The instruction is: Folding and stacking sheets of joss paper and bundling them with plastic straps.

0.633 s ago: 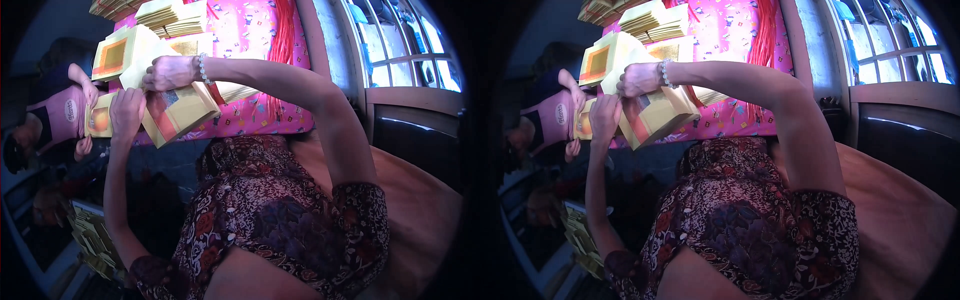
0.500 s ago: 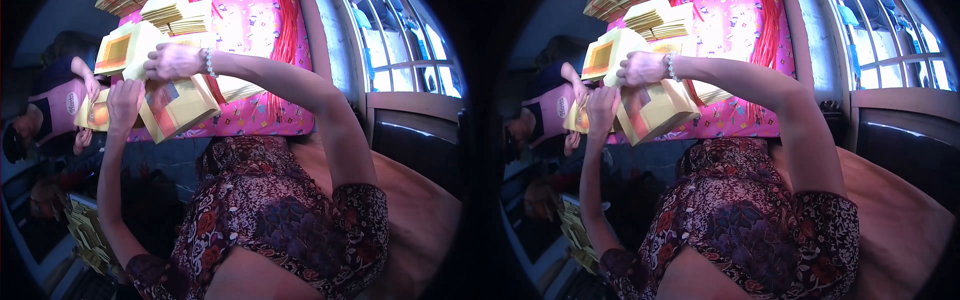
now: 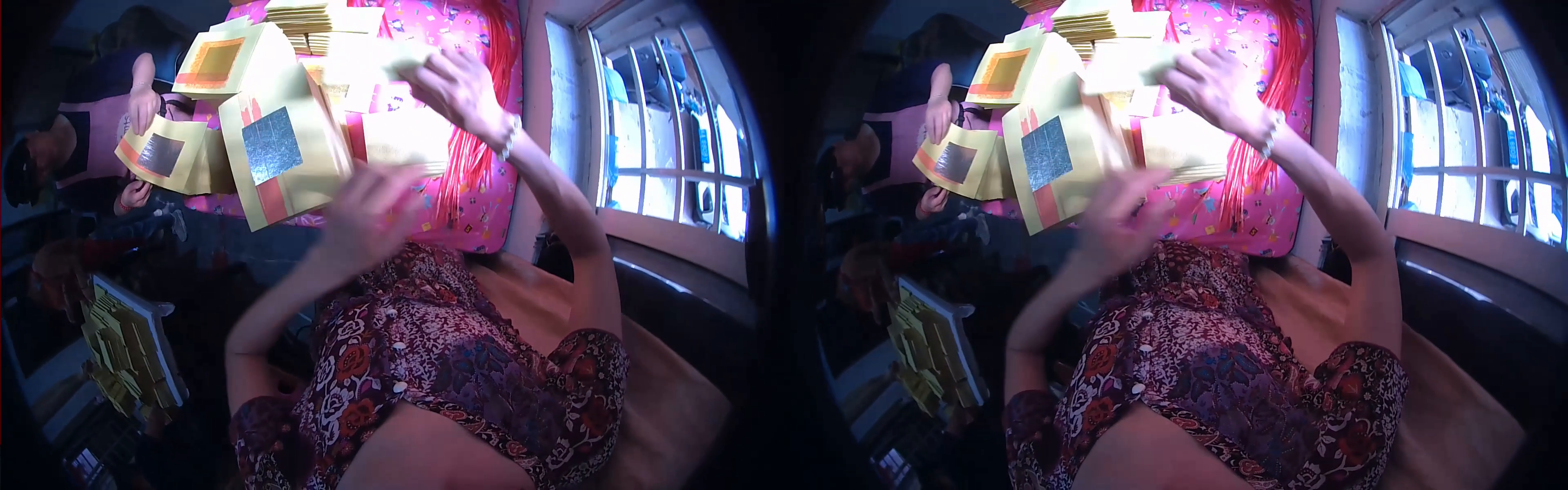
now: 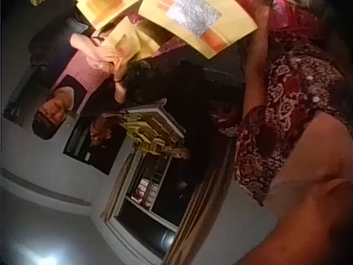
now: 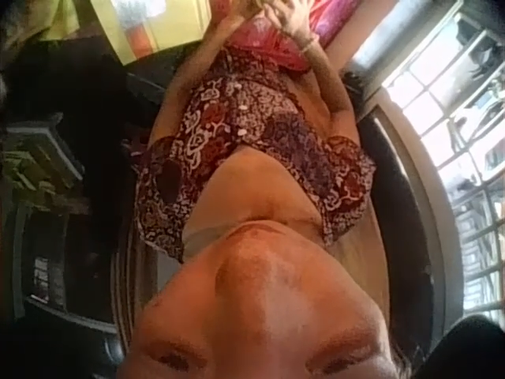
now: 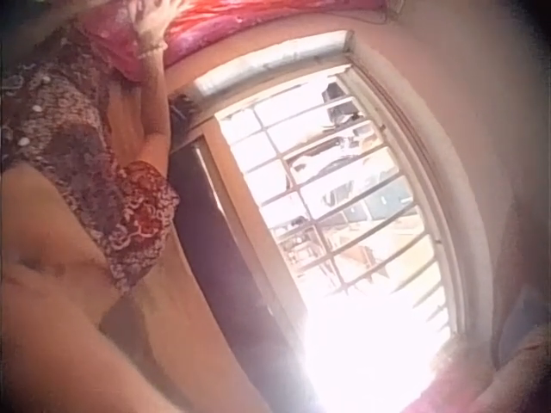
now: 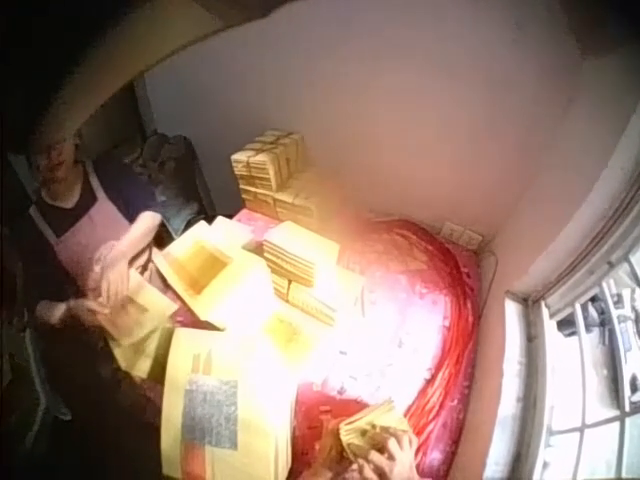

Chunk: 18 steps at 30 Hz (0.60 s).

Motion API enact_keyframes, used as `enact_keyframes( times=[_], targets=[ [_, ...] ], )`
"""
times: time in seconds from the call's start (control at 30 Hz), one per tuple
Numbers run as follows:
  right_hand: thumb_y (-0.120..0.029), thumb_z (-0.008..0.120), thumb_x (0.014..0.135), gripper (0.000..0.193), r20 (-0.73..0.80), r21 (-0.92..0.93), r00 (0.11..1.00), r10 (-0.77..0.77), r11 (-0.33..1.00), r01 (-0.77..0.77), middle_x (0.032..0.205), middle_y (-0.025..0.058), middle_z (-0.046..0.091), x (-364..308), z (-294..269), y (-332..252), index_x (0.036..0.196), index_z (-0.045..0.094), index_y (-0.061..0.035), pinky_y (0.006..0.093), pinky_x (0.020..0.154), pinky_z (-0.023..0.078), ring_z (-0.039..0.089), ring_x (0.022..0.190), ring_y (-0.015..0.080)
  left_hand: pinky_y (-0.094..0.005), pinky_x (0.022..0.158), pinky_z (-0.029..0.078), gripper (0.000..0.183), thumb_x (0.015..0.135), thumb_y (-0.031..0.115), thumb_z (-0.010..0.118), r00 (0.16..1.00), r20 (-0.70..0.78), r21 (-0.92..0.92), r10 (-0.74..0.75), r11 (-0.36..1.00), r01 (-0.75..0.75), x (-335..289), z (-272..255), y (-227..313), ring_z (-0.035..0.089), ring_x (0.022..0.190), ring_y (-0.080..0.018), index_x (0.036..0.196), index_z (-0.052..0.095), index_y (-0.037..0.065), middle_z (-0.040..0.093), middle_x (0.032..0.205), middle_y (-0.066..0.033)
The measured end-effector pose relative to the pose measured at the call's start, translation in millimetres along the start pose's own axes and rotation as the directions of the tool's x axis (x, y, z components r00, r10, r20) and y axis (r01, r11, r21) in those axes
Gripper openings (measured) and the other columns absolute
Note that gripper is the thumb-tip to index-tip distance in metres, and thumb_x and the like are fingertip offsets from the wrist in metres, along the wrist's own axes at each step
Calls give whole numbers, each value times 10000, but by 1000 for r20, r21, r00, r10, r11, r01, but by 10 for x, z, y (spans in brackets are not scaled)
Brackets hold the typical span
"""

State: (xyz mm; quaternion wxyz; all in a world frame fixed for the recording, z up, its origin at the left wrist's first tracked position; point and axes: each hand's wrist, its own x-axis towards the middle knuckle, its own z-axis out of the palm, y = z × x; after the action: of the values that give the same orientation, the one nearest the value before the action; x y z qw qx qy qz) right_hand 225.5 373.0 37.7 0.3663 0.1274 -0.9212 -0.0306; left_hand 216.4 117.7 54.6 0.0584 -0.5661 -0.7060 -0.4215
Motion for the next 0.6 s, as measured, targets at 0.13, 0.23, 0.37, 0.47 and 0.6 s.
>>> enact_keyframes(
  times=[0.13, 0.23, 0.37, 0.47, 0.6],
  targets=[
    [-231, 678, 762, 169, 118, 38, 990, -79, 996, 75, 804, -1, 455, -537, 280, -209, 852, 554, -158, 338, 702, 398, 507, 785, 157, -295, 680, 529, 468, 863, 306, 730, 691, 465, -553, -554, 427, 715, -870, 1117, -258, 630, 829, -159, 1224, 551, 68, 647, 974, -78],
    [-207, 645, 770, 208, 192, 87, 978, -77, 994, 61, 809, -4, 454, -646, 607, -494, 967, 607, -151, 328, 695, 399, 503, 777, 153, -289, 656, 523, 475, 864, 344, 739, 330, 661, -612, -674, -231, 756, -891, 1130, -671, 615, 835, -132, 1194, 530, 75, 620, 979, -45],
    [-201, 619, 761, 246, 332, 144, 940, -81, 989, 34, 832, 5, 467, -861, 811, -650, 999, 606, -139, 327, 702, 400, 507, 791, 161, -294, 680, 488, 290, 909, 434, 664, 186, 679, -680, -710, -514, 522, -833, 1273, -897, 608, 760, -116, 998, 577, 172, 606, 828, 19],
    [-201, 604, 760, 253, 372, 183, 925, -81, 983, 12, 841, 13, 472, -934, 871, -725, 1005, 604, -141, 329, 706, 404, 506, 801, 172, -294, 641, 477, 295, 909, 454, 659, 188, 636, -758, -748, -559, 336, -949, 1599, -1100, 561, 693, -117, 901, 585, 170, 568, 754, 19],
    [-234, 636, 786, 211, 368, 250, 929, -45, 967, -52, 831, 12, 469, -1053, 914, -808, 985, 603, -171, 328, 684, 405, 502, 776, 174, -358, 737, 541, 605, 827, 415, 762, 168, 661, -745, -732, -612, 264, -983, 1831, -1305, 634, 977, -160, 1314, 513, 157, 613, 1177, -39]
  ],
)
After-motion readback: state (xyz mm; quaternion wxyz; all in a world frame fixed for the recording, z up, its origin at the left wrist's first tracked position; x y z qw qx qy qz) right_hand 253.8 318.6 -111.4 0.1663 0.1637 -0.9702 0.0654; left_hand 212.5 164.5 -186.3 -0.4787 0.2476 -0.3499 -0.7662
